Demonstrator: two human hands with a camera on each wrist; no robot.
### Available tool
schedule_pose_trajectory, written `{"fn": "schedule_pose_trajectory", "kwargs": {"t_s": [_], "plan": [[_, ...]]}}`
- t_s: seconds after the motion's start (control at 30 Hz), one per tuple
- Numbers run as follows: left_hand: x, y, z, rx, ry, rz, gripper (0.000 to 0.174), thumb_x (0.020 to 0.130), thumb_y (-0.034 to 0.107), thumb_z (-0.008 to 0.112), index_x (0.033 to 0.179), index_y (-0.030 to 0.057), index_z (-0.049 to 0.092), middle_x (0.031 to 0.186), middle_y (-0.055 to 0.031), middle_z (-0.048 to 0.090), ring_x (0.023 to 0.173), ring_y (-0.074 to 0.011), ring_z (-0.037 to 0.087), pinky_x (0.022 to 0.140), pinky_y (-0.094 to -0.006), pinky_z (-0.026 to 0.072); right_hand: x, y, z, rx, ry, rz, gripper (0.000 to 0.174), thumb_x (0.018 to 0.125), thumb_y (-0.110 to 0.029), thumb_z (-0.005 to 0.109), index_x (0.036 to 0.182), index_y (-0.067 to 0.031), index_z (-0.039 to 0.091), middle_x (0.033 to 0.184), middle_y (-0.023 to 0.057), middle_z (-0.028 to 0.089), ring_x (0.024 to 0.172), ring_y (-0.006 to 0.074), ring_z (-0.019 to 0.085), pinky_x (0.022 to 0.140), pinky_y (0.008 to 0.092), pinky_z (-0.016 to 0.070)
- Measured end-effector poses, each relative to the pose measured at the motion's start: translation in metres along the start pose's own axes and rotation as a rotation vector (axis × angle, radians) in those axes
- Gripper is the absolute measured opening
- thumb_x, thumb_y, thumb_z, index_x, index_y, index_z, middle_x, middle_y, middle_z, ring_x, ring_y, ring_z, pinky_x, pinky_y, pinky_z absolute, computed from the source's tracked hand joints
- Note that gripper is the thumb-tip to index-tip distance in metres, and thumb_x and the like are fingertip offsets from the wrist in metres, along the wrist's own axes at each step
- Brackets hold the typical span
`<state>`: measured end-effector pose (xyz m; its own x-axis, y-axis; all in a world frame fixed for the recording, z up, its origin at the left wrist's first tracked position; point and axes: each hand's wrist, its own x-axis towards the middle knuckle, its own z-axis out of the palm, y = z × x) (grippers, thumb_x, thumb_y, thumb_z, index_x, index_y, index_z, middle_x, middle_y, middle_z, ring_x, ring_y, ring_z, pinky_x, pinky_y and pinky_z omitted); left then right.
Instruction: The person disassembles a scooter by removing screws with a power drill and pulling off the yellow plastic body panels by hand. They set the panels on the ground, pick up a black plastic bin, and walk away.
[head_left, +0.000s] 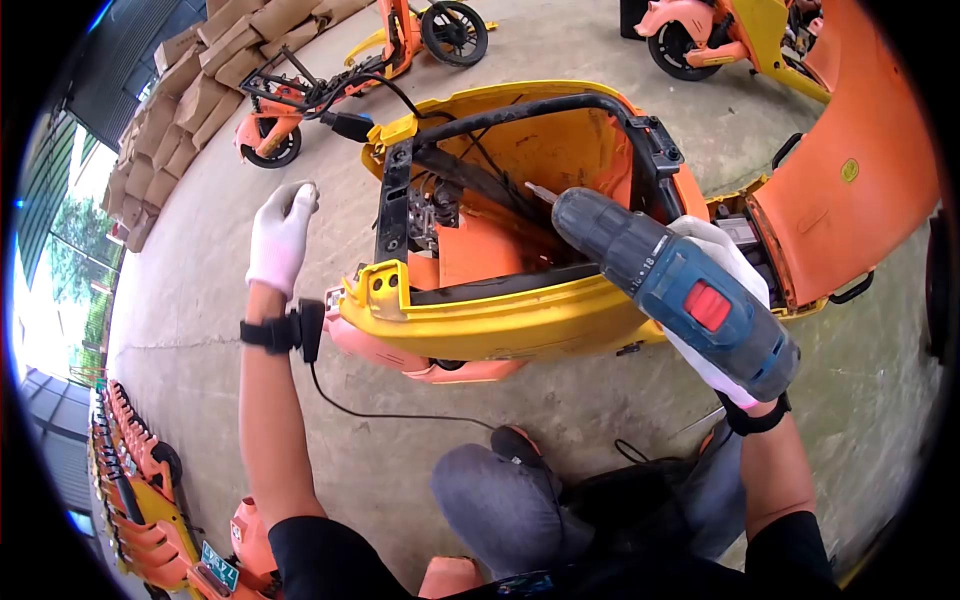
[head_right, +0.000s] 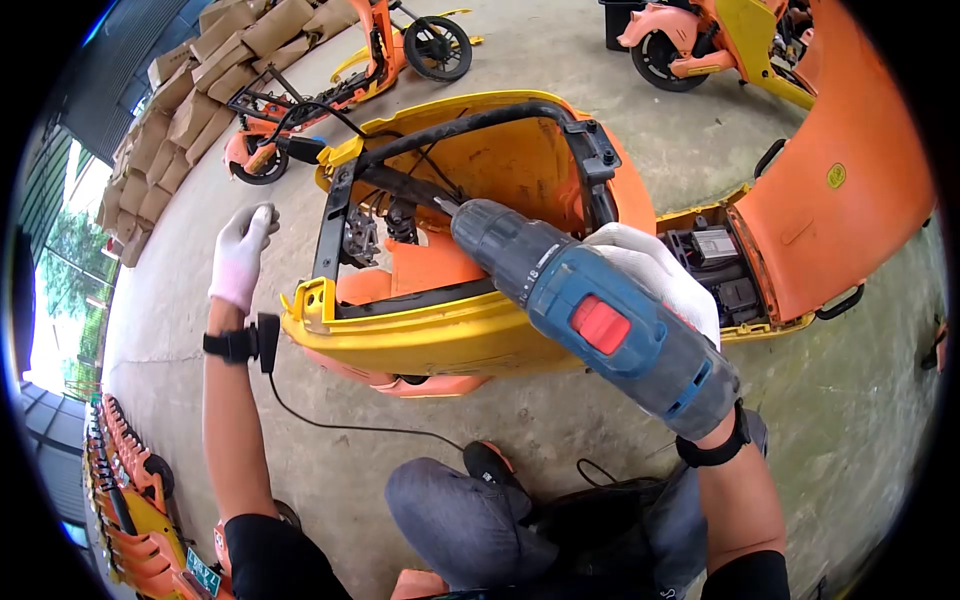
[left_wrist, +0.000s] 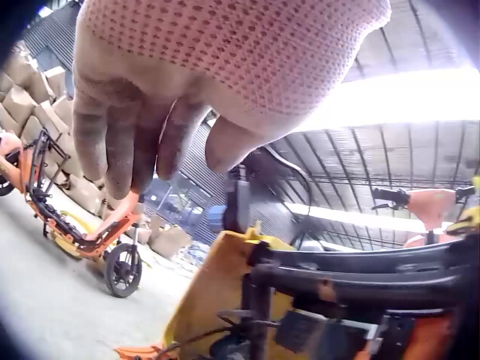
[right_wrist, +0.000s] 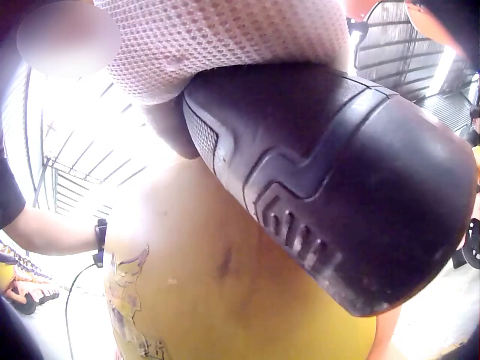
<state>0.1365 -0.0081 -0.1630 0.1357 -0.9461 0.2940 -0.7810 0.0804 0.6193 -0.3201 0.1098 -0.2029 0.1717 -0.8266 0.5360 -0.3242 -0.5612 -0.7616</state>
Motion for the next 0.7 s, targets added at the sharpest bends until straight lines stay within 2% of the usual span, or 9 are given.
{"fn": "schedule_pose_trajectory", "kwargs": {"t_s": [0.1,0.23,0.3,0.33,0.43,0.5,0.6,0.63,0.7], "plan": [[-0.041,0.042,-0.001,-0.103,-0.055,0.107,0.043,0.101,0.036,0.05,0.118,-0.0013,0.063,0.105,-0.0083,0.068,0.096,-0.016,0.065,0.083,-0.0294,0.0485,0.0,0.001,0.0,-0.01,0.006,-0.029,0.04,0.075,-0.002,0.073,0.113,-0.0009,0.063,0.12,0.011,0.061,0.106,0.0204,0.061,0.093,0.0296,0.0472],[-0.089,0.074,0.001,-0.268,-0.152,0.116,0.043,0.102,0.035,0.047,0.117,-0.0019,0.063,0.103,-0.0084,0.069,0.095,-0.0152,0.064,0.083,-0.0287,0.0486,0.0,0.002,0.003,-0.044,0.037,-0.074,0.041,0.072,0.004,0.074,0.111,0.0006,0.061,0.117,0.01,0.061,0.097,0.0191,0.062,0.087,0.0289,0.0485],[-0.103,0.068,0.001,-0.327,-0.096,-0.039,0.043,0.102,0.035,0.047,0.116,-0.0029,0.063,0.102,-0.0088,0.069,0.093,-0.0142,0.064,0.083,-0.0284,0.049,-0.001,0.003,0.003,-0.025,0.048,-0.08,0.04,0.073,0.004,0.073,0.111,0.0007,0.061,0.117,0.01,0.061,0.097,0.0195,0.062,0.087,0.0289,0.0485],[-0.107,0.059,0.004,-0.333,-0.084,-0.118,0.037,0.101,0.025,0.049,0.117,-0.0059,0.06,0.101,-0.0113,0.068,0.085,-0.0138,0.064,0.077,-0.0288,0.0518,-0.002,0.004,0.003,0.014,0.046,-0.051,0.04,0.072,0.004,0.073,0.111,0.0007,0.061,0.118,0.01,0.061,0.099,0.0194,0.062,0.087,0.0288,0.0482],[-0.109,0.01,0.029,-0.307,-0.351,-0.323,0.037,0.099,0.024,0.049,0.126,-0.0004,0.057,0.11,-0.0113,0.067,0.096,-0.0194,0.065,0.088,-0.0327,0.0527,-0.002,0.003,-0.001,0.034,0.019,-0.045,0.041,0.071,0.005,0.072,0.111,0.0005,0.061,0.119,0.01,0.06,0.1,0.019,0.061,0.089,0.0287,0.0475],[-0.097,-0.158,0.08,-0.536,-0.47,-0.143,0.043,0.1,0.028,0.043,0.137,0.0058,0.048,0.127,-0.0115,0.059,0.114,-0.0239,0.059,0.101,-0.0364,0.0462,0.0,0.003,-0.002,0.012,-0.015,-0.078,0.042,0.071,0.006,0.072,0.111,0.0004,0.062,0.119,0.0098,0.06,0.101,0.0187,0.06,0.09,0.0287,0.0471],[-0.104,-0.14,0.11,-0.447,-0.558,-0.037,0.047,0.101,0.032,0.038,0.143,0.01,0.041,0.139,-0.0104,0.05,0.126,-0.0242,0.049,0.108,-0.0377,0.0387,0.0,0.003,-0.002,-0.012,-0.018,-0.072,0.043,0.07,0.006,0.072,0.111,0.0004,0.062,0.12,0.0098,0.059,0.103,0.0181,0.06,0.091,0.0289,0.0465],[-0.101,-0.113,0.109,-0.451,-0.555,-0.035,0.047,0.101,0.032,0.038,0.143,0.01,0.041,0.139,-0.0104,0.05,0.126,-0.0242,0.049,0.108,-0.0377,0.0387,0.0,0.001,-0.002,-0.003,-0.02,-0.064,0.044,0.069,0.005,0.073,0.111,0.0004,0.062,0.12,0.0095,0.059,0.102,0.0178,0.059,0.091,0.0289,0.0465],[-0.09,-0.047,0.089,0.763,-0.708,0.099,0.046,0.101,0.032,0.036,0.142,0.0106,0.042,0.141,-0.0084,0.049,0.129,-0.0223,0.046,0.111,-0.0364,0.0362,-0.001,0.0,-0.002,0.005,-0.021,-0.053,0.044,0.069,0.005,0.073,0.112,0.0003,0.062,0.119,0.0092,0.06,0.102,0.0176,0.059,0.091,0.0289,0.0464]]}}
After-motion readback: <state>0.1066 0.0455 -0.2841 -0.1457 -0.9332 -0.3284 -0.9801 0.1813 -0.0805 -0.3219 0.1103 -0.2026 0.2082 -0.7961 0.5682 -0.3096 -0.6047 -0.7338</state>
